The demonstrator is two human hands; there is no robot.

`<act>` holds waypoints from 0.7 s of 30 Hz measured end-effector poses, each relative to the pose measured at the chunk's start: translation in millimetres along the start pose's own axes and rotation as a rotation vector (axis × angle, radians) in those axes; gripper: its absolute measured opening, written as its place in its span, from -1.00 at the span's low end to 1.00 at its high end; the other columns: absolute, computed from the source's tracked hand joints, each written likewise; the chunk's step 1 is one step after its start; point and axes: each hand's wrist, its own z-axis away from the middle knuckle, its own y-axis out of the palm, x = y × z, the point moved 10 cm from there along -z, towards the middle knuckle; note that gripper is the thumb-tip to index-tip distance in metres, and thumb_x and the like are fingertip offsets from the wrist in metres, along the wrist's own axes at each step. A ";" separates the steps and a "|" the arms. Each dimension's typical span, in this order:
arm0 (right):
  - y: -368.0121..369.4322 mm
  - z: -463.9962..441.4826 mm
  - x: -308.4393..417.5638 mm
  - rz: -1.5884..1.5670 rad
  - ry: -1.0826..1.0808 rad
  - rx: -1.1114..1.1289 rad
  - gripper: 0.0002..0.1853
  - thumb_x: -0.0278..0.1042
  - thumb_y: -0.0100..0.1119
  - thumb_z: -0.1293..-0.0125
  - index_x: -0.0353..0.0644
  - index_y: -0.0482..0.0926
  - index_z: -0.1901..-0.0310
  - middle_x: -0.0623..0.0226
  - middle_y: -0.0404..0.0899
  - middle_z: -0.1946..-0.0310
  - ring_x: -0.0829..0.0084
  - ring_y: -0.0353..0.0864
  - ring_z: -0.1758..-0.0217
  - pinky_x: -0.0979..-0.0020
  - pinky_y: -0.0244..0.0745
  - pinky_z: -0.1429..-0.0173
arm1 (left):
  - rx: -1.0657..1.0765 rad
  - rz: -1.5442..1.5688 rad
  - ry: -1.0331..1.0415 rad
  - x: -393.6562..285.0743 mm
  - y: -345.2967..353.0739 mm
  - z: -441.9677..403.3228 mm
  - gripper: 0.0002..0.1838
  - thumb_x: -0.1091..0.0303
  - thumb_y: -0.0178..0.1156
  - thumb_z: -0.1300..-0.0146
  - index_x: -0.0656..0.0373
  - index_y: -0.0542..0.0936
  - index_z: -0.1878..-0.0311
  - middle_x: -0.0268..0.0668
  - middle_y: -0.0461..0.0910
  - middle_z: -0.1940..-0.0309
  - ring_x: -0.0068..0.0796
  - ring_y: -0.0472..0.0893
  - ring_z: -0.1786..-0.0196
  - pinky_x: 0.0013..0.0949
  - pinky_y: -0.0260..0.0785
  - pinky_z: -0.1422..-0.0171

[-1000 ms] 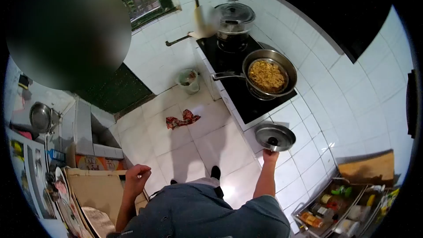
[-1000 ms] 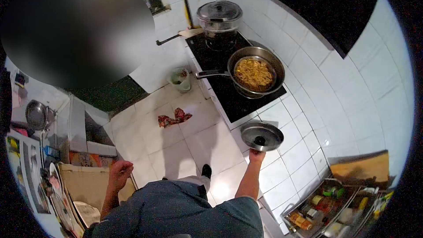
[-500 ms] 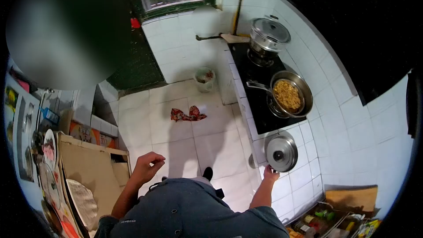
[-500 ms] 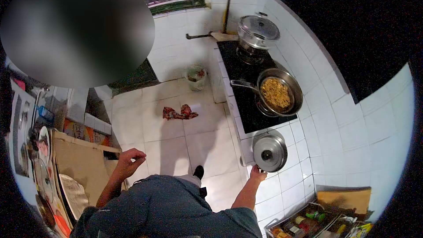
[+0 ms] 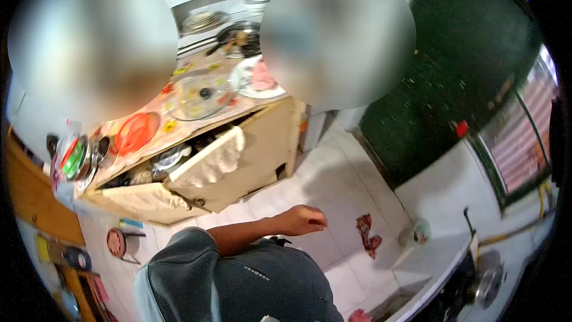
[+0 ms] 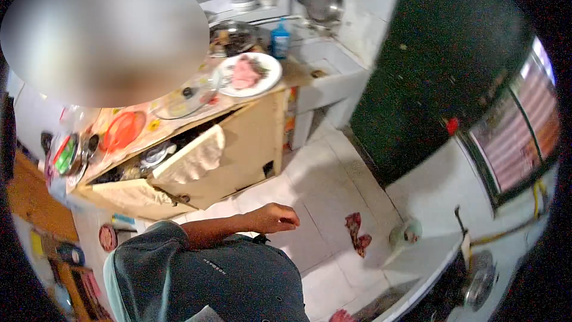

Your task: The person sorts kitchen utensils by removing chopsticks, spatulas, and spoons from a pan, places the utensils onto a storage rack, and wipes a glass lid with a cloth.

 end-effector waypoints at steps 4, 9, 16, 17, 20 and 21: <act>207.2 -2.2 80.3 -0.843 0.542 0.236 -0.55 0.01 0.02 -0.31 -0.09 0.37 -0.12 0.11 0.46 0.11 0.27 0.45 0.13 0.29 0.51 0.06 | -0.306 0.150 -0.155 42.9 -99.8 44.8 -0.82 0.38 0.24 -0.23 0.19 0.58 0.13 -0.33 0.60 0.21 -0.57 0.55 0.17 -0.45 0.42 0.07; 421.5 122.9 302.7 -0.390 0.275 0.874 -0.54 -0.11 0.07 -0.32 -0.17 0.35 -0.16 0.11 0.49 0.08 0.12 0.54 0.08 0.17 0.50 -0.02 | -1.069 0.560 -0.175 99.7 -233.4 150.4 -0.80 0.37 0.18 -0.28 0.19 0.51 0.07 -0.36 0.58 0.24 -0.55 0.55 0.20 -0.43 0.44 0.03; 582.4 320.9 488.1 -0.154 0.016 1.601 -0.60 -0.15 -0.01 -0.39 -0.28 0.37 -0.11 0.09 0.54 0.11 0.23 0.58 0.05 0.21 0.48 -0.09 | -1.623 0.968 -0.178 139.3 -325.8 256.9 -0.56 0.08 0.10 -0.33 0.16 0.29 -0.09 -0.15 0.57 0.17 -0.23 0.61 0.11 -0.25 0.48 -0.02; 600.1 347.5 506.6 -0.176 0.015 1.722 -0.58 -0.16 -0.02 -0.40 -0.30 0.35 -0.13 0.06 0.54 0.08 0.21 0.57 0.03 0.19 0.46 -0.13 | -1.616 0.988 -0.182 144.9 -333.3 256.8 -0.56 0.08 0.10 -0.33 0.17 0.29 -0.09 -0.14 0.56 0.16 -0.21 0.61 0.11 -0.23 0.48 -0.03; 656.7 411.6 540.2 -0.143 0.093 1.926 -0.60 -0.16 -0.03 -0.41 -0.27 0.35 -0.13 0.05 0.50 -0.01 0.20 0.52 -0.06 0.17 0.42 -0.19 | -1.639 1.029 -0.171 172.5 -349.8 261.8 -0.55 0.11 0.09 -0.34 0.21 0.29 -0.12 -0.13 0.56 0.17 -0.23 0.61 0.10 -0.22 0.49 -0.02; 676.0 430.3 545.7 -0.128 0.157 1.975 -0.61 -0.15 -0.01 -0.40 -0.25 0.37 -0.12 0.05 0.48 -0.02 0.20 0.51 -0.09 0.17 0.42 -0.19 | -1.589 1.014 -0.207 178.5 -354.9 256.8 -0.56 0.13 0.09 -0.34 0.21 0.30 -0.13 -0.14 0.57 0.18 -0.26 0.61 0.11 -0.24 0.49 0.00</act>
